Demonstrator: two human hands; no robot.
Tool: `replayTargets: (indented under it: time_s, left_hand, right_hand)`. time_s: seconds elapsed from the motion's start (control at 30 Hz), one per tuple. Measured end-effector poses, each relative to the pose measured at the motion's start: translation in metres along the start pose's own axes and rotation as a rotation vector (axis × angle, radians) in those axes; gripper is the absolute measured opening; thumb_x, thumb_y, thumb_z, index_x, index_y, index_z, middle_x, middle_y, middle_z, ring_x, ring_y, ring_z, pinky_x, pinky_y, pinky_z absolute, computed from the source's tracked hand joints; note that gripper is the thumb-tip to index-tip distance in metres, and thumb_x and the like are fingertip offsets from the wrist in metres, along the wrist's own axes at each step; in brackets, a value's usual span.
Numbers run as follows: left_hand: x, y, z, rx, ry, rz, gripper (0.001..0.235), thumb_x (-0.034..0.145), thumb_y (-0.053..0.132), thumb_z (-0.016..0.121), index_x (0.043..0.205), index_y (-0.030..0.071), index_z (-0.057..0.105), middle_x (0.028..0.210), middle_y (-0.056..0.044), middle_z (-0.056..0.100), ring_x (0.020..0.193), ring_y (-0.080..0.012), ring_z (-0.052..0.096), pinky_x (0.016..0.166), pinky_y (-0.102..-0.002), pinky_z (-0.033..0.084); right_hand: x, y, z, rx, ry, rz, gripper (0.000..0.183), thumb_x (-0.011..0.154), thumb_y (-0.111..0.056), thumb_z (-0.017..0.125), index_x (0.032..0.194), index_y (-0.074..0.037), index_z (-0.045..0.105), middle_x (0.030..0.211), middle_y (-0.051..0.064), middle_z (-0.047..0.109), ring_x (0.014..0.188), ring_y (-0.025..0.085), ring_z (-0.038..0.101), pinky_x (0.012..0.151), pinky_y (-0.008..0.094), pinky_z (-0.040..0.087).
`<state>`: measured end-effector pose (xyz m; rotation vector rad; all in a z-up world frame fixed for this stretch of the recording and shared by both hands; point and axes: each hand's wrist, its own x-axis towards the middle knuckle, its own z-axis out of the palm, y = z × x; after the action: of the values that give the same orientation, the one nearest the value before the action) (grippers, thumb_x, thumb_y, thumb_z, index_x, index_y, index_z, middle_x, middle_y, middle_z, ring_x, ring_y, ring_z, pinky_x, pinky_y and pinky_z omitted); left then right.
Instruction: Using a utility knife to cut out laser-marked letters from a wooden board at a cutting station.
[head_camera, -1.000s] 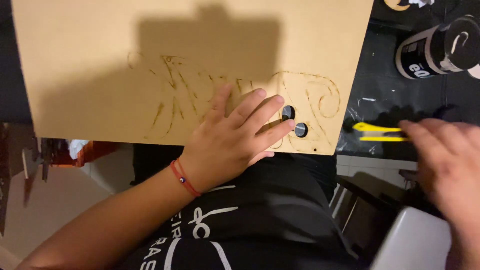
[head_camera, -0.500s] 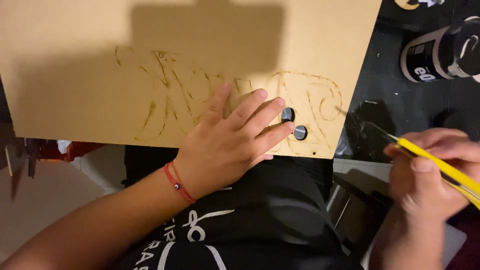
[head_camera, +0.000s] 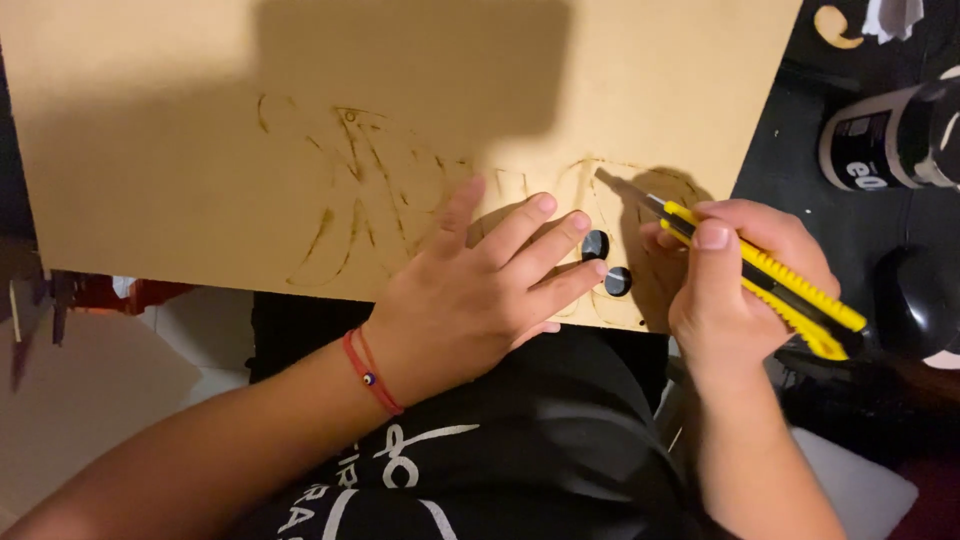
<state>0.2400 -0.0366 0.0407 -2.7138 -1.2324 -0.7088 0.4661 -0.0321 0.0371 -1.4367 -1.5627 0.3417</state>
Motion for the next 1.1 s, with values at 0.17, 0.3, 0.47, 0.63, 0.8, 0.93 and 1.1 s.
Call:
replayTargets:
  time_s: [0.17, 0.3, 0.47, 0.63, 0.8, 0.93, 1.1]
  left_hand:
    - [-0.001, -0.004, -0.001, -0.049, -0.058, 0.038, 0.059, 0.073, 0.052, 0.081, 0.128, 0.033, 0.066, 0.138, 0.003, 0.059, 0.128, -0.0198, 0.054, 0.109, -0.056, 0.030]
    - [-0.001, -0.004, -0.001, -0.035, -0.033, 0.035, 0.062, 0.070, 0.052, 0.085, 0.126, 0.033, 0.067, 0.136, 0.003, 0.060, 0.126, -0.0188, 0.057, 0.110, -0.054, 0.030]
    - [-0.001, -0.004, -0.001, -0.059, 0.001, 0.017, 0.049, 0.077, 0.044, 0.082, 0.122, 0.031, 0.068, 0.131, 0.002, 0.061, 0.124, -0.0191, 0.059, 0.109, -0.054, 0.031]
    - [-0.001, -0.005, 0.000, -0.067, -0.013, 0.024, 0.060, 0.070, 0.050, 0.086, 0.124, 0.031, 0.068, 0.130, 0.001, 0.060, 0.125, -0.0198, 0.058, 0.109, -0.055, 0.032]
    - [-0.001, -0.005, 0.000, -0.095, -0.010, 0.019, 0.057, 0.071, 0.049, 0.085, 0.122, 0.030, 0.068, 0.124, 0.000, 0.061, 0.125, -0.0206, 0.058, 0.108, -0.055, 0.034]
    - [-0.002, -0.005, 0.000, -0.088, -0.002, 0.022, 0.055, 0.073, 0.048, 0.084, 0.123, 0.030, 0.069, 0.119, 0.001, 0.062, 0.125, -0.0202, 0.058, 0.109, -0.055, 0.033]
    - [-0.003, -0.005, 0.000, -0.090, 0.014, 0.016, 0.055, 0.072, 0.047, 0.087, 0.122, 0.030, 0.070, 0.118, 0.002, 0.063, 0.125, -0.0198, 0.058, 0.108, -0.055, 0.034]
  right_hand:
    - [-0.001, -0.013, 0.006, -0.082, -0.041, 0.025, 0.010, 0.106, -0.006, 0.063, 0.106, 0.004, 0.064, 0.096, 0.018, 0.064, 0.078, 0.027, 0.072, 0.071, 0.029, 0.057]
    - [-0.001, -0.010, 0.004, -0.163, -0.081, -0.053, 0.010, 0.105, -0.004, 0.064, 0.106, 0.004, 0.069, 0.098, 0.017, 0.069, 0.090, 0.025, 0.065, 0.085, 0.034, 0.050]
    - [0.000, -0.009, 0.006, -0.188, -0.106, -0.093, 0.014, 0.106, -0.007, 0.063, 0.104, 0.005, 0.070, 0.099, 0.018, 0.071, 0.089, 0.027, 0.070, 0.085, 0.036, 0.054]
    - [-0.003, -0.007, 0.006, -0.224, -0.088, -0.077, 0.016, 0.107, -0.012, 0.064, 0.105, 0.002, 0.070, 0.099, 0.016, 0.072, 0.089, 0.026, 0.069, 0.084, 0.035, 0.052]
    - [-0.003, -0.010, 0.007, -0.223, -0.094, -0.065, 0.013, 0.107, -0.009, 0.063, 0.106, 0.003, 0.070, 0.098, 0.015, 0.072, 0.089, 0.025, 0.069, 0.083, 0.034, 0.051]
    - [-0.004, -0.010, 0.007, -0.216, -0.079, -0.083, 0.016, 0.107, -0.011, 0.063, 0.105, 0.004, 0.070, 0.098, 0.017, 0.072, 0.088, 0.027, 0.071, 0.083, 0.034, 0.053]
    - [-0.005, -0.015, 0.007, -0.168, -0.100, -0.069, 0.016, 0.107, -0.009, 0.063, 0.105, 0.007, 0.069, 0.098, 0.021, 0.071, 0.085, 0.028, 0.073, 0.081, 0.033, 0.055]
